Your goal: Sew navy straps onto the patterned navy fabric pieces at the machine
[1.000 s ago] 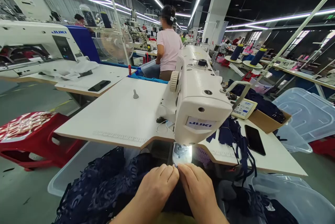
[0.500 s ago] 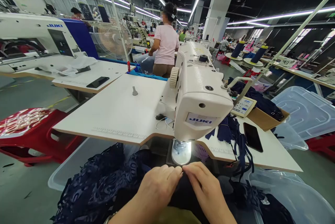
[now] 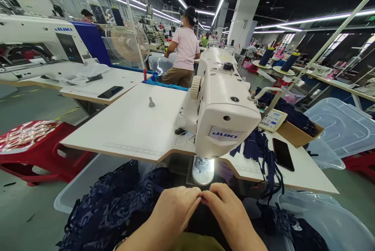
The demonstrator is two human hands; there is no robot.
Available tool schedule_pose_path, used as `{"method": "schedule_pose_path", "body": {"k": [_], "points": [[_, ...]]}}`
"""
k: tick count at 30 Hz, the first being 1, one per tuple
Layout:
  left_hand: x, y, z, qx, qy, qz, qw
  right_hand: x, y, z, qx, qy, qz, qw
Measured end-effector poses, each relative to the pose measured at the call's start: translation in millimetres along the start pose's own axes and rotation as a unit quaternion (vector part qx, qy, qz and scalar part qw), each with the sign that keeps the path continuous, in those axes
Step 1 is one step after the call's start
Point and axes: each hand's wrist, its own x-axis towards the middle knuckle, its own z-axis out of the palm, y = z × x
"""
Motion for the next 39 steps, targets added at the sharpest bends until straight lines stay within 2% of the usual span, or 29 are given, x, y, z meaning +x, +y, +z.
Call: {"method": "schedule_pose_path", "body": {"k": [2, 5, 7, 9, 11, 13, 16, 18, 20, 23, 25, 27, 29, 31, 33, 39], "points": [[0.1, 0.0, 0.5, -0.046, -0.048, -0.020, 0.998, -3.9, -1.1, 1.0, -0.028, -0.007, -0.012, 1.000], [-0.4, -6.6, 4.2, -0.061, -0.062, -0.022, 0.996, -7.2, -0.4, -1.9, 0.031, -0.036, 0.003, 0.999], [-1.1, -14.4, 6.8, -0.036, -0.036, -0.018, 0.999, -7.7, 2.5, -4.2, 0.130, -0.063, 0.063, 0.988], [-2.5, -21.2, 8.8, -0.016, -0.005, -0.035, 0.999, -7.3, 6.1, -3.6, 0.233, -0.074, 0.145, 0.959], [-4.2, -23.8, 10.7, -0.056, -0.019, -0.072, 0.996, -6.6, 8.4, 1.3, 0.307, -0.064, 0.211, 0.926], [-5.2, -21.5, 13.7, -0.171, -0.068, -0.105, 0.977, -5.8, 8.0, 9.1, 0.358, -0.040, 0.248, 0.899], [-4.5, -14.8, 20.8, -0.353, -0.108, -0.160, 0.915, -4.9, 3.3, 20.6, 0.405, 0.000, 0.280, 0.870], [-3.4, -12.4, 25.6, -0.401, -0.111, -0.210, 0.885, -5.0, -0.3, 25.8, 0.410, 0.019, 0.289, 0.865], [-2.7, -12.1, 28.5, -0.405, -0.115, -0.242, 0.874, -5.8, -2.2, 28.5, 0.394, 0.036, 0.281, 0.875], [-2.4, -11.8, 28.4, -0.388, -0.109, -0.250, 0.881, -7.0, -1.0, 29.1, 0.369, 0.047, 0.244, 0.896], [-2.1, -9.8, 26.9, -0.377, -0.112, -0.238, 0.888, -6.8, 1.7, 28.6, 0.378, 0.021, 0.219, 0.899], [-1.6, -7.0, 25.9, -0.365, -0.118, -0.220, 0.897, -5.8, 4.0, 28.6, 0.407, -0.013, 0.215, 0.888], [-0.8, -4.6, 25.7, -0.353, -0.125, -0.204, 0.904, -4.9, 4.3, 30.0, 0.434, -0.013, 0.239, 0.869], [0.3, -3.7, 25.4, -0.344, -0.133, -0.196, 0.908, -5.0, 2.2, 31.9, 0.448, 0.019, 0.268, 0.852], [1.9, -3.8, 23.6, -0.338, -0.143, -0.189, 0.911, -6.3, -1.6, 32.8, 0.446, 0.058, 0.280, 0.848], [11.6, -2.1, 12.7, -0.314, -0.156, -0.152, 0.924, -4.7, -7.5, 22.3, 0.365, 0.132, 0.251, 0.887]]}}
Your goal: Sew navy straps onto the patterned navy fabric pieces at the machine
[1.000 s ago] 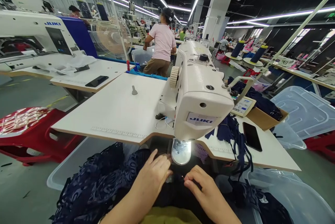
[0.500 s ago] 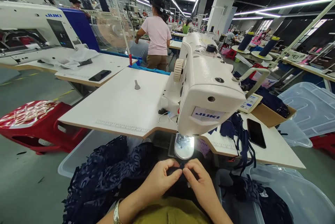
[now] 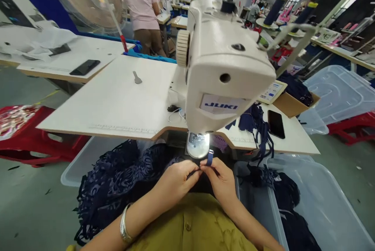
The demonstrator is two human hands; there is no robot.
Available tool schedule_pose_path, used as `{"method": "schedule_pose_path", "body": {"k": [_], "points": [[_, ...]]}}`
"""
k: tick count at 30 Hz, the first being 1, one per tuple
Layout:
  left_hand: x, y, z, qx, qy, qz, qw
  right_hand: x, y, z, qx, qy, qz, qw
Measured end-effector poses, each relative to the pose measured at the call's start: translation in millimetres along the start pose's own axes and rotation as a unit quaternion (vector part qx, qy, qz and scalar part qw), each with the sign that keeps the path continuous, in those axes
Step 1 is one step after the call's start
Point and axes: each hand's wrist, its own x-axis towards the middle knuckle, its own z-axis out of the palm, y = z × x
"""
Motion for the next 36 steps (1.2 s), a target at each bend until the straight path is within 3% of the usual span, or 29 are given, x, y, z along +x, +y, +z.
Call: {"method": "schedule_pose_path", "body": {"k": [5, 12, 16, 25, 28, 33, 36], "points": [[3.7, 8.9, -4.8, 0.046, 0.017, 0.069, 0.996, 13.3, -11.2, -9.3, -0.057, -0.002, -0.002, 0.998], [4.9, 10.7, -8.7, 0.044, 0.011, 0.052, 0.998, 21.0, -16.6, -18.2, 0.045, -0.087, 0.063, 0.993], [4.5, 9.5, -6.2, 0.082, 0.019, 0.075, 0.994, 19.9, -14.7, -19.6, 0.067, -0.093, 0.060, 0.992], [1.0, 11.7, 2.0, 0.234, 0.124, 0.194, 0.944, 13.1, -8.1, -14.6, -0.006, -0.007, -0.033, 0.999], [-0.2, 12.4, 4.4, 0.257, 0.145, 0.207, 0.933, 11.3, -6.4, -16.2, 0.007, -0.007, -0.031, 0.999], [-2.6, 15.8, 5.2, 0.316, 0.176, 0.221, 0.906, 9.7, -5.2, -20.1, 0.068, -0.070, -0.014, 0.995], [-3.8, 16.6, 6.5, 0.339, 0.188, 0.227, 0.893, 7.8, -2.7, -18.5, 0.092, -0.037, -0.024, 0.995]]}}
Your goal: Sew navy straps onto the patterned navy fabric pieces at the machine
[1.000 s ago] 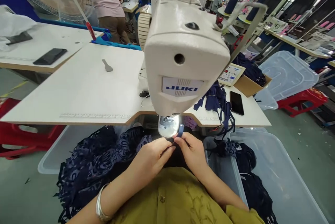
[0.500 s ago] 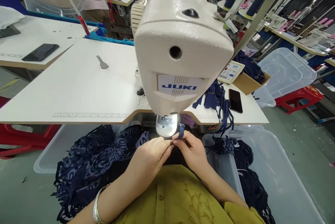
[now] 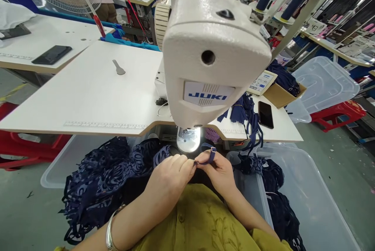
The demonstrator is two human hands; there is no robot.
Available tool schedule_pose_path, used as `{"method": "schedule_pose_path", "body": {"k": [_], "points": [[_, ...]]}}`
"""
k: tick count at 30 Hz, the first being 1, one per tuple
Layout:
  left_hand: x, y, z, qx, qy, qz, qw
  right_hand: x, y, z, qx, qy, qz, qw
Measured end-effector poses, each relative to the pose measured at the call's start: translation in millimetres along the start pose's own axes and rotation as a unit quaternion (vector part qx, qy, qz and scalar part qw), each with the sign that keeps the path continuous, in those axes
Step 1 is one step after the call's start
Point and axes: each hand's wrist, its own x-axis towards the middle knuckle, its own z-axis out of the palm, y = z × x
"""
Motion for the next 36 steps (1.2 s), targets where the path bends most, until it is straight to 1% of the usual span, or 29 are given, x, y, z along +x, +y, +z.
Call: {"method": "schedule_pose_path", "body": {"k": [2, 5, 8, 10, 12, 14, 16, 18, 20, 22, 24, 25, 28, 30, 31, 33, 36], "points": [[-0.9, 0.7, 0.7, 0.006, -0.004, 0.002, 1.000, -1.4, 2.3, 1.6, 0.002, 0.018, -0.017, 1.000], [-1.5, 0.7, 0.1, 0.006, -0.020, 0.005, 1.000, -2.5, 3.9, 2.6, -0.022, 0.019, -0.034, 0.999], [0.8, -0.3, -4.6, -0.012, -0.040, -0.001, 0.999, -0.7, -0.3, 1.1, -0.057, 0.004, -0.035, 0.998], [4.0, -2.1, -9.5, -0.038, -0.059, -0.012, 0.997, 2.8, -6.7, -0.3, -0.083, -0.009, -0.031, 0.996], [8.2, -5.8, -14.0, -0.065, -0.066, -0.023, 0.995, 8.4, -13.9, -1.3, -0.109, -0.019, -0.018, 0.994], [12.6, -12.0, -16.2, -0.063, -0.051, -0.029, 0.996, 15.9, -18.9, -1.2, -0.131, -0.023, 0.001, 0.991], [16.7, -20.4, -15.2, -0.022, -0.033, -0.033, 0.999, 24.4, -20.1, 0.4, -0.156, -0.020, 0.015, 0.987], [18.9, -29.6, -11.6, 0.032, -0.010, -0.028, 0.999, 32.6, -18.0, 3.7, -0.181, -0.013, 0.013, 0.983], [18.0, -36.9, -6.7, 0.068, 0.028, 0.000, 0.997, 39.1, -14.5, 8.3, -0.191, -0.008, 0.004, 0.982], [13.9, -40.4, -1.2, 0.065, 0.057, 0.058, 0.995, 43.6, -11.0, 12.8, -0.178, 0.003, 0.009, 0.984], [8.2, -40.1, 4.4, 0.038, 0.057, 0.107, 0.992, 46.9, -7.9, 16.0, -0.150, 0.020, 0.036, 0.988], [5.5, -39.0, 7.0, 0.026, 0.056, 0.117, 0.991, 48.5, -6.3, 16.8, -0.130, 0.028, 0.055, 0.990], [0.3, -35.6, 13.2, 0.027, 0.057, 0.091, 0.994, 53.7, -1.4, 16.3, -0.039, 0.025, 0.106, 0.993], [-0.9, -34.5, 15.8, 0.034, 0.048, 0.072, 0.996, 57.8, 1.8, 13.9, 0.008, 0.013, 0.114, 0.993], [-1.3, -34.2, 16.9, 0.034, 0.040, 0.064, 0.997, 59.9, 3.2, 12.3, 0.012, 0.009, 0.109, 0.994], [-2.0, -33.3, 19.6, 0.036, 0.040, 0.047, 0.997, 64.5, 6.0, 8.8, -0.020, 0.009, 0.089, 0.996], [-1.8, -30.0, 24.9, 0.056, 0.057, 0.011, 0.997, 72.9, 9.3, 3.9, -0.097, 0.009, 0.059, 0.993]]}}
